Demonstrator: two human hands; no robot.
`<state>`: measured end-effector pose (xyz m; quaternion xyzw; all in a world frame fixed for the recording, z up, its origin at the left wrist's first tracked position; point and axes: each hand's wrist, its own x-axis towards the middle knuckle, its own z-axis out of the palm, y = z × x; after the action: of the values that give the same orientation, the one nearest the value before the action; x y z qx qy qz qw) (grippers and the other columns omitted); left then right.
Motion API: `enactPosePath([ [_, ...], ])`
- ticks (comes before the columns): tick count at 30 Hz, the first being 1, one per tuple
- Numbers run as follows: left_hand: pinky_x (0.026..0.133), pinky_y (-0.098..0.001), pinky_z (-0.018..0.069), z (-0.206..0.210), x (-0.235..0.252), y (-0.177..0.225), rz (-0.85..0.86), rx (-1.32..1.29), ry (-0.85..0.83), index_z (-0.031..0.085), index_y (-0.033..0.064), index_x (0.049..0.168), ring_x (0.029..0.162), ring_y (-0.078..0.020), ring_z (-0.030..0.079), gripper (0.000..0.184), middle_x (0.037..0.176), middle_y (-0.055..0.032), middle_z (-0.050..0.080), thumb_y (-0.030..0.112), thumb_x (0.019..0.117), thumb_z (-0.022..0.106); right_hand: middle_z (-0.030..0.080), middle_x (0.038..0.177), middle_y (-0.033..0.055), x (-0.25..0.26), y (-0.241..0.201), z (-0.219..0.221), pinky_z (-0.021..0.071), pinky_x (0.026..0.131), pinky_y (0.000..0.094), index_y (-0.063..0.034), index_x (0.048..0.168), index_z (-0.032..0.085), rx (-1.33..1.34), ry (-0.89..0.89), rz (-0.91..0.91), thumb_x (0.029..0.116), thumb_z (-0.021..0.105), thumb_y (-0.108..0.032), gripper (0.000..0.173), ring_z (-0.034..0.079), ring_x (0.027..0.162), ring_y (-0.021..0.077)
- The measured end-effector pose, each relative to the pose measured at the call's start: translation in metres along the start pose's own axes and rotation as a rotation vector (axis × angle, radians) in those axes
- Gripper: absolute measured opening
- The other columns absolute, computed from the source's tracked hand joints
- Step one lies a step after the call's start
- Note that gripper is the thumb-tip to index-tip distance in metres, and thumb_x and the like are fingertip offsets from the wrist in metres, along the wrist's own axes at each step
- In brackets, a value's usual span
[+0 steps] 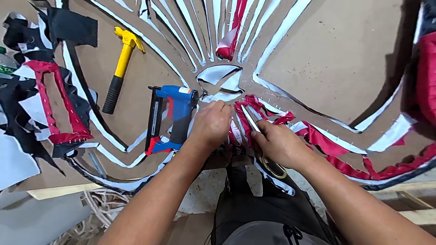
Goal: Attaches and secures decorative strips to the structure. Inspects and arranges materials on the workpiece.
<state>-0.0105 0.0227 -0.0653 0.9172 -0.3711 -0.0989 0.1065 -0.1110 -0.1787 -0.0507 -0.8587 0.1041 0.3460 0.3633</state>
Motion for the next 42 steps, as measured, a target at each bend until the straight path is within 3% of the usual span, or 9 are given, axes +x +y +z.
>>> enactPosePath([
  [6, 0.061, -0.0443, 0.0549, -0.01, 0.016, 0.01, 0.062, 0.175, -0.06, 0.067, -0.0001, 0.089, 0.079, -0.0331, 0.068, 0.017, 0.082, -0.0149, 0.064, 0.013, 0.097, 0.059, 0.065, 0.066, -0.005, 0.0, 0.002, 0.001, 0.0556, 0.055, 0.0428, -0.0223, 0.103, 0.061, 0.013, 0.013, -0.017, 0.108, 0.046, -0.039, 0.023, 0.066, 0.059, 0.014],
  [12, 0.063, -0.0476, 0.0561, 0.004, 0.01, -0.004, -0.072, 0.006, 0.028, 0.066, 0.0022, 0.087, 0.081, -0.0316, 0.069, 0.014, 0.085, -0.0138, 0.065, 0.016, 0.0916, 0.063, 0.064, 0.066, -0.0049, -0.001, 0.003, 0.002, 0.0549, 0.054, 0.042, -0.0222, 0.102, 0.061, 0.024, 0.03, -0.036, 0.1077, 0.047, -0.039, 0.022, 0.065, 0.059, 0.0137],
  [16, 0.063, -0.0411, 0.0542, 0.016, 0.004, -0.008, -0.154, -0.148, 0.187, 0.067, 0.0055, 0.085, 0.075, -0.0238, 0.066, 0.01, 0.081, -0.0092, 0.065, 0.014, 0.0885, 0.065, 0.059, 0.065, -0.0034, -0.015, -0.004, -0.001, 0.0518, 0.053, 0.0421, -0.0221, 0.101, 0.062, -0.046, 0.002, -0.015, 0.1071, 0.049, -0.036, 0.02, 0.062, 0.059, 0.0161],
  [20, 0.064, -0.0367, 0.0527, 0.012, 0.006, -0.016, -0.159, -0.226, 0.143, 0.067, 0.0071, 0.085, 0.073, -0.0192, 0.063, 0.009, 0.08, -0.0064, 0.063, 0.014, 0.0901, 0.065, 0.063, 0.071, -0.0004, -0.024, -0.023, -0.001, 0.0548, 0.06, 0.0451, -0.0208, 0.101, 0.064, -0.114, -0.126, 0.088, 0.1059, 0.049, -0.037, 0.023, 0.066, 0.067, 0.0194],
  [26, 0.069, -0.03, 0.0559, 0.002, -0.011, -0.012, -0.225, -0.41, 0.17, 0.073, 0.0086, 0.102, 0.074, -0.011, 0.064, 0.013, 0.089, -0.0037, 0.069, 0.018, 0.0957, 0.067, 0.065, 0.075, 0.0043, -0.02, -0.048, 0.0, 0.055, 0.062, 0.0489, -0.0165, 0.098, 0.065, -0.194, -0.13, 0.155, 0.1048, 0.05, -0.034, 0.024, 0.068, 0.072, 0.0244],
  [31, 0.065, -0.0415, 0.056, 0.012, -0.026, 0.011, -0.274, -0.343, 0.126, 0.073, 0.0093, 0.105, 0.071, -0.0198, 0.065, 0.017, 0.081, -0.0051, 0.067, 0.022, 0.0952, 0.067, 0.064, 0.073, 0.0055, -0.016, -0.066, -0.006, 0.0532, 0.059, 0.0496, -0.0163, 0.093, 0.065, -0.279, -0.167, 0.203, 0.1026, 0.053, -0.034, 0.023, 0.067, 0.07, 0.0259],
  [35, 0.065, -0.0412, 0.0563, 0.021, -0.023, 0.014, -0.316, -0.301, 0.178, 0.073, 0.0114, 0.095, 0.076, -0.0202, 0.067, 0.013, 0.082, -0.0046, 0.068, 0.019, 0.0958, 0.062, 0.064, 0.072, 0.006, -0.014, -0.075, -0.004, 0.0524, 0.058, 0.0492, -0.0159, 0.088, 0.066, -0.297, -0.156, 0.242, 0.1027, 0.052, -0.034, 0.027, 0.066, 0.069, 0.026],
  [39, 0.065, -0.0382, 0.0555, 0.024, -0.025, 0.011, -0.314, -0.339, 0.208, 0.072, 0.0106, 0.094, 0.075, -0.018, 0.066, 0.012, 0.082, -0.0036, 0.067, 0.018, 0.0955, 0.063, 0.064, 0.07, 0.0057, -0.011, -0.083, 0.002, 0.0532, 0.056, 0.0479, -0.0147, 0.086, 0.066, -0.215, -0.151, 0.296, 0.1034, 0.052, -0.034, 0.03, 0.066, 0.065, 0.0245],
  [42, 0.065, -0.0352, 0.0547, 0.024, -0.027, 0.009, -0.32, -0.387, 0.21, 0.072, 0.0102, 0.096, 0.072, -0.0157, 0.064, 0.011, 0.084, -0.0029, 0.068, 0.018, 0.0955, 0.064, 0.067, 0.067, 0.0036, -0.012, -0.083, 0.015, 0.0557, 0.053, 0.0426, -0.0132, 0.086, 0.066, 0.081, -0.103, 0.342, 0.1068, 0.047, -0.031, 0.033, 0.066, 0.057, 0.0191],
])
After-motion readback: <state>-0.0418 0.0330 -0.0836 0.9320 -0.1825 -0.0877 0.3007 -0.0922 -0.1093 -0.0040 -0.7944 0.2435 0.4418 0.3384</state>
